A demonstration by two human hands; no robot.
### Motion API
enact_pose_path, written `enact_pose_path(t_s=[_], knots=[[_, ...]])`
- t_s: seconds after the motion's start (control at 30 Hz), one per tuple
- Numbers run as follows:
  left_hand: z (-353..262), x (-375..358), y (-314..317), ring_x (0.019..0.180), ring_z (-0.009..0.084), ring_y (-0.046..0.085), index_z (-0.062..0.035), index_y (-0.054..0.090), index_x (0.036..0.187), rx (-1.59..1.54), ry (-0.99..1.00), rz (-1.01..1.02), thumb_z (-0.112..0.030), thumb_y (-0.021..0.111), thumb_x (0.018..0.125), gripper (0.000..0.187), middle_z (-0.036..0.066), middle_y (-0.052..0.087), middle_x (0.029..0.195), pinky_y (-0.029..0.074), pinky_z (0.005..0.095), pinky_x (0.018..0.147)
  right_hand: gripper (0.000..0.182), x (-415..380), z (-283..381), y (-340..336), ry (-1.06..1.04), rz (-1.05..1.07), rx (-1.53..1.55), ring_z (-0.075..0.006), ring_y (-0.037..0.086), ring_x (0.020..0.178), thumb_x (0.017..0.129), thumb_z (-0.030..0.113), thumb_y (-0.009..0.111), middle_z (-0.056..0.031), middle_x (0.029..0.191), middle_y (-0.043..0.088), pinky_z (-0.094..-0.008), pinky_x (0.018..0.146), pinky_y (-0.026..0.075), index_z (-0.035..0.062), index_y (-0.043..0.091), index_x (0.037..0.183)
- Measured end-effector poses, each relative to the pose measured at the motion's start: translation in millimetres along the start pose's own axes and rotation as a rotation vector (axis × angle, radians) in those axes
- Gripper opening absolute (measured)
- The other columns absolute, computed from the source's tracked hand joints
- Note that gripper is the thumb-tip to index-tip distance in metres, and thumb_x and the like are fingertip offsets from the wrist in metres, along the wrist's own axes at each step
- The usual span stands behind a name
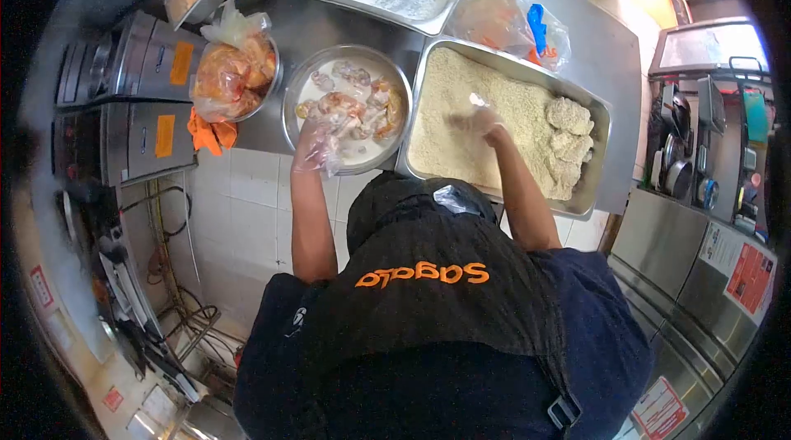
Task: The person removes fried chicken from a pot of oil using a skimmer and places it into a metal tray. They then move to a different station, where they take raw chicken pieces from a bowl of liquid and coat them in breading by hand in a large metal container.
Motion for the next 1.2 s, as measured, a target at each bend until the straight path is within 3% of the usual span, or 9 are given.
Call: enact_pose_path(t_s=[0.03,0.27,0.57,0.67,0.73,0.9,1.0,1.1,1.2], knots=[[6,9,-4,0.087,0.0203,0.06,0.0043,0.044,0.117,-0.017,0.021,0.07,-0.002,0.052,0.079,0.039,0.013,0.057,0.102,0.052,0.032,0.076,0.052,-12,1,19,-0.187,0.405,0.123,-0.0212,0.057,0.097,0.078,0.043,0.058,-0.0163,0.105,0.06,-0.0296,0.083,0.043,0.0015,0.058,0.108],[9,23,-34,0.087,0.0219,0.059,0.0035,0.044,0.115,-0.149,0.173,0.008,-0.009,0.053,0.081,0.037,0.013,0.056,0.102,0.051,0.0335,0.078,0.05,-28,-10,-12,-0.202,0.307,0.273,-0.0192,0.06,0.076,0.068,0.041,0.07,-0.0121,0.085,0.065,-0.0321,0.07,0.045,-0.0007,0.062,0.094],[16,42,-58,0.087,0.0204,0.059,0.0043,0.049,0.109,-0.29,0.143,-0.022,-0.011,0.051,0.082,0.031,0.013,0.056,0.102,0.052,0.0325,0.073,0.047,-51,3,-84,-0.236,-0.432,-0.133,-0.0343,0.058,0.086,0.073,0.047,0.06,-0.0212,0.088,0.061,-0.0403,0.077,0.045,0.0046,0.061,0.095],[17,5,7,0.087,0.0202,0.059,0.0033,0.05,0.109,-0.585,-0.313,0.763,-0.01,0.049,0.083,0.029,0.013,0.056,0.101,0.051,0.0315,0.074,0.048,-64,-12,-69,-0.249,-0.372,-0.161,-0.0344,0.058,0.088,0.075,0.044,0.059,-0.0211,0.091,0.06,-0.0406,0.077,0.045,0.0024,0.06,0.097],[-12,-2,5,0.081,0.0188,0.06,0.003,0.051,0.107,-0.098,0.19,-0.047,-0.01,0.048,0.083,0.028,0.013,0.057,0.099,0.052,0.0277,0.068,0.046,-75,-27,-53,-0.107,-0.183,-0.217,-0.0351,0.058,0.089,0.075,0.041,0.059,-0.0214,0.095,0.06,-0.0409,0.077,0.045,0.0007,0.06,0.098],[7,5,-28,0.074,0.017,0.059,0.0033,0.051,0.107,-0.098,0.073,-0.13,-0.01,0.048,0.081,0.029,0.011,0.058,0.095,0.05,0.026,0.058,0.054,-107,-89,0,0.446,0.277,0.159,-0.0278,0.054,0.103,0.078,0.047,0.055,-0.0182,0.114,0.055,-0.0378,0.086,0.041,0.0032,0.056,0.11],[30,23,-53,0.072,0.0166,0.059,0.0022,0.05,0.107,-0.124,0.041,-0.167,-0.01,0.052,0.079,0.031,0.01,0.058,0.092,0.05,0.0273,0.055,0.065,-107,-58,18,0.323,0.268,0.748,-0.0215,0.037,0.121,0.081,0.054,0.048,-0.017,0.13,0.041,-0.0336,0.097,0.031,0.0048,0.046,0.123],[31,32,-58,0.083,0.0206,0.057,-0.0004,0.047,0.114,-0.038,0.088,-0.153,-0.016,0.054,0.079,0.039,0.011,0.055,0.099,0.049,0.0327,0.065,0.087,-50,-59,55,-0.085,0.308,0.522,-0.0304,0.019,0.13,0.074,0.068,0.044,-0.0205,0.14,0.019,-0.0465,0.103,0.019,0.0092,0.026,0.135],[15,15,-20,0.097,0.0237,0.054,-0.0032,0.045,0.119,-0.126,0.104,-0.119,-0.023,0.054,0.081,0.043,0.011,0.053,0.11,0.048,0.0368,0.078,0.082,-42,-20,60,0.221,0.316,0.748,-0.0328,0.018,0.13,0.075,0.065,0.046,-0.0196,0.14,0.019,-0.0519,0.102,0.016,0.0128,0.027,0.135]])
Point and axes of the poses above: each hand's wrist, its own x-axis towards the middle knuckle, its own y-axis out of the palm, z = x × y, the point moved 8 cm from there along x, towards the middle knuckle
